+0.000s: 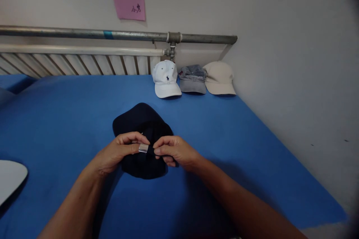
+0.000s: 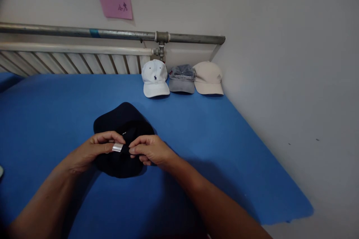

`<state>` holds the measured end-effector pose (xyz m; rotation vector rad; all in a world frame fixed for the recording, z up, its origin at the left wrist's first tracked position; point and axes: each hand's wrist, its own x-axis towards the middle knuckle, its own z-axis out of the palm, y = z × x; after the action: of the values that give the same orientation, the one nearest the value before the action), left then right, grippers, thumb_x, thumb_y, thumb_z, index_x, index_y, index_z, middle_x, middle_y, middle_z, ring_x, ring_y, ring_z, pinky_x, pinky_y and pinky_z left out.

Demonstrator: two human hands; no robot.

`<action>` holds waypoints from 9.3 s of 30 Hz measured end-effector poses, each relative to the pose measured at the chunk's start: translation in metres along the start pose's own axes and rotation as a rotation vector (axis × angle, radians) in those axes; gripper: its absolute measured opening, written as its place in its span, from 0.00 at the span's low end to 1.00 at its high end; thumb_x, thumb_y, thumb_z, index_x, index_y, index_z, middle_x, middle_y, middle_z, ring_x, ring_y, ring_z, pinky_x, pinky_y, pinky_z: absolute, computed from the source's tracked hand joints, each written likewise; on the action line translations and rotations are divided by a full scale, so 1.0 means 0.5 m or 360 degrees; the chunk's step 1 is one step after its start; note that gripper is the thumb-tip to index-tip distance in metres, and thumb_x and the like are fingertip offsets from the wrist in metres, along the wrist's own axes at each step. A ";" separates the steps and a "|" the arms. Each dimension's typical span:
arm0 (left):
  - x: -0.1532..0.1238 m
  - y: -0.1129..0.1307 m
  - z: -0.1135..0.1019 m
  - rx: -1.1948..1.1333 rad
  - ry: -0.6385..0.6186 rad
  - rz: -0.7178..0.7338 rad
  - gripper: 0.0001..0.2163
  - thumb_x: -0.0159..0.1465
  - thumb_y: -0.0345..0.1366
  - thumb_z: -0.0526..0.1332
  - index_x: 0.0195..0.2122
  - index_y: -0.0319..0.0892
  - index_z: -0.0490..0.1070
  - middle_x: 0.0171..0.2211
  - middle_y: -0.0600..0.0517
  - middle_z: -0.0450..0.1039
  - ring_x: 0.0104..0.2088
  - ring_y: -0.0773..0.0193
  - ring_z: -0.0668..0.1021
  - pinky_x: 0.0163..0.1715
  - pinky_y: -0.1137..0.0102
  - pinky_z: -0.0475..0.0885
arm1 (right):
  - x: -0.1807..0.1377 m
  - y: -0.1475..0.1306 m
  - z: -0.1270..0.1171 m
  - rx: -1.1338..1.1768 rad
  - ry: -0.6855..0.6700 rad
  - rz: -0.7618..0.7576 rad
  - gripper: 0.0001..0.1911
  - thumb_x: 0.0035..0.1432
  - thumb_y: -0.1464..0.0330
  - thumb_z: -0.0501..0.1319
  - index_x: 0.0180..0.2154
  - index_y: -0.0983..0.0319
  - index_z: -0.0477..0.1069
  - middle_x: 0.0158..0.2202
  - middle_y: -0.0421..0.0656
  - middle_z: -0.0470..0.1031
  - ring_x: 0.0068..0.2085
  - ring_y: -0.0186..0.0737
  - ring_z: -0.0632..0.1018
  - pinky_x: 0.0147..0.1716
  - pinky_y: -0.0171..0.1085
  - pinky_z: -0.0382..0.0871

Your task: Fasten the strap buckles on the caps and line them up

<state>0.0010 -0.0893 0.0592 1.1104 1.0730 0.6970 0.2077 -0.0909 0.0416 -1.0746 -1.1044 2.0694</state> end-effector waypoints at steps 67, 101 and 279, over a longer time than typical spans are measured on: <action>-0.002 -0.002 0.003 0.0105 -0.0144 0.0135 0.07 0.55 0.35 0.66 0.28 0.41 0.68 0.25 0.57 0.65 0.25 0.72 0.65 0.25 0.76 0.60 | -0.033 -0.006 0.019 -0.1451 0.0243 -0.1103 0.11 0.53 0.66 0.67 0.40 0.59 0.71 0.37 0.40 0.77 0.37 0.37 0.76 0.42 0.39 0.66; -0.023 0.009 -0.022 0.0563 -0.0216 0.0192 0.13 0.62 0.45 0.61 0.27 0.40 0.71 0.25 0.55 0.64 0.27 0.68 0.64 0.27 0.74 0.61 | -0.035 0.002 0.034 -0.1653 0.0278 -0.1387 0.11 0.55 0.67 0.65 0.41 0.60 0.71 0.39 0.44 0.78 0.40 0.42 0.76 0.43 0.42 0.66; 0.002 -0.020 0.033 -0.0106 0.0341 0.0141 0.15 0.46 0.32 0.70 0.36 0.40 0.74 0.31 0.56 0.68 0.31 0.70 0.67 0.33 0.70 0.61 | -0.003 0.019 0.027 -0.1603 0.0570 -0.1347 0.05 0.54 0.73 0.63 0.29 0.59 0.69 0.27 0.37 0.73 0.31 0.35 0.72 0.32 0.35 0.66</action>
<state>0.0161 -0.0974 0.0503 1.0479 1.1777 0.9323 0.1960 -0.1022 0.0389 -1.0293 -1.9966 0.5884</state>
